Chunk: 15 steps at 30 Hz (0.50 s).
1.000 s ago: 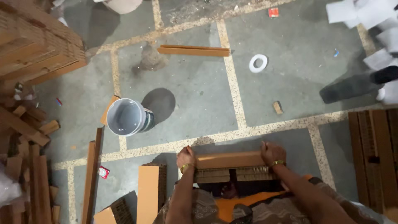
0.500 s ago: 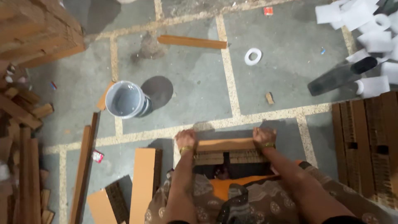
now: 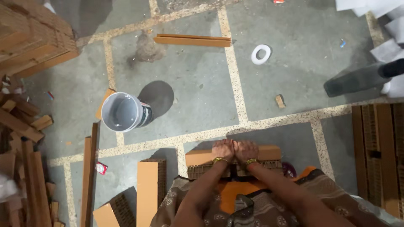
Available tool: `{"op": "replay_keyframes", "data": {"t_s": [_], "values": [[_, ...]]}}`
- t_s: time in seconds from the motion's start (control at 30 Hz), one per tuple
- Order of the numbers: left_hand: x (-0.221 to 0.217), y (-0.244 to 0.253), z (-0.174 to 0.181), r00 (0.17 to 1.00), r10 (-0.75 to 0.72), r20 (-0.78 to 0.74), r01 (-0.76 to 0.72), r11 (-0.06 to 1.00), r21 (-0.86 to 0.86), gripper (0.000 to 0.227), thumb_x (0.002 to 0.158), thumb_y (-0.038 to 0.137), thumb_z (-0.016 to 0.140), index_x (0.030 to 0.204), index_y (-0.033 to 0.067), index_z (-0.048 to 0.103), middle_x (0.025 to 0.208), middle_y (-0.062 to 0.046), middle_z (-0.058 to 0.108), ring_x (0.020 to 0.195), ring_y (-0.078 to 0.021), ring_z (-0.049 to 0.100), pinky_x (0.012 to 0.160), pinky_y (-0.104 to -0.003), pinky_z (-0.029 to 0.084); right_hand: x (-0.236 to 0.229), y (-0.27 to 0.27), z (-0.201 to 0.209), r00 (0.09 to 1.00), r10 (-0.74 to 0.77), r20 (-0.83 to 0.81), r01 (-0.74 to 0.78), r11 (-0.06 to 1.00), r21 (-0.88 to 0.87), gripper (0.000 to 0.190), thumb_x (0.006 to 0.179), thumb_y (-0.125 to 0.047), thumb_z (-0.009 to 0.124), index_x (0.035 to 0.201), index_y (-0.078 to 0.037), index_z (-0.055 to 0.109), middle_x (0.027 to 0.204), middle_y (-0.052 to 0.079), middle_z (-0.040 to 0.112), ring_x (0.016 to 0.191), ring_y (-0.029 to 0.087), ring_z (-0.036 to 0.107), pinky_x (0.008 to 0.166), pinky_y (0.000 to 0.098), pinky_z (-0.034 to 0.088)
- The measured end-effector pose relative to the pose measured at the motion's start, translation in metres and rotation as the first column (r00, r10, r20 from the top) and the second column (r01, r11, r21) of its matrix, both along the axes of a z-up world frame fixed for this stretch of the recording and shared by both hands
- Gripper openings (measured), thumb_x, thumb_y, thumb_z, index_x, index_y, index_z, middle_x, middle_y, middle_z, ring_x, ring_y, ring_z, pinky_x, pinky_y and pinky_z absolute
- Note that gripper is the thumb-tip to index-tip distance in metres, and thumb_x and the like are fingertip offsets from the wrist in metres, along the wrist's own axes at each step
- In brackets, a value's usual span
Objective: The person sits on the floor and assembles small cardboard pieces by hand, pressing them together to form a structure. They handle multiple cardboard pieces, aligning and joining them, and occasionally pick up additional pieces from the floor.
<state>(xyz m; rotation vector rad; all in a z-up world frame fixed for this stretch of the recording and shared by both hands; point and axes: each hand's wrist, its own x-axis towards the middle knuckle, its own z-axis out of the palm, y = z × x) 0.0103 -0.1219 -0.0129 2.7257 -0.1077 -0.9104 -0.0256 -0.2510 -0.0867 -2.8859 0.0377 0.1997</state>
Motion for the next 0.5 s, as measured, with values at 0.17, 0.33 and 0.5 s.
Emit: {"op": "replay_keyframes", "data": {"t_s": [0.17,0.33,0.5], "values": [[0.001,0.0,-0.006,0.999,-0.03,-0.018,0.031,0.997,0.067,0.058,0.11,0.045,0.024,0.123,0.0055,0.065,0.12,-0.018,0.07,0.11,-0.0288,0.066,0.101,-0.045,0.048,0.014,0.0,0.017,0.968,0.019,-0.249,-0.013,1.0,0.027,0.064,0.101,-0.053,0.025,0.097,-0.013,0.076,0.107,0.012,0.074,0.109,0.029,0.065,0.099,0.0475,0.045],[-0.004,0.016,-0.015,0.963,-0.073,0.259,0.084,0.996,-0.031,0.062,0.104,0.047,0.025,0.118,0.004,0.067,0.125,-0.021,0.067,0.114,-0.0351,0.063,0.095,-0.05,0.047,0.03,-0.001,0.048,0.886,0.017,-0.463,-0.029,0.999,-0.019,0.069,0.106,-0.06,0.022,0.093,-0.014,0.071,0.083,0.012,0.072,0.077,0.024,0.068,0.072,0.0434,0.057],[-0.014,0.114,-0.006,0.941,0.329,-0.085,-0.323,0.944,0.071,0.072,0.11,0.051,0.024,0.102,-0.0025,0.071,0.103,-0.024,0.07,0.1,-0.0327,0.069,0.093,-0.046,0.054,0.031,-0.078,0.061,0.796,-0.254,-0.549,0.339,0.939,0.057,0.065,0.107,-0.053,0.032,0.083,-0.006,0.071,0.068,0.009,0.066,0.057,0.023,0.06,0.06,0.0404,0.057]]}}
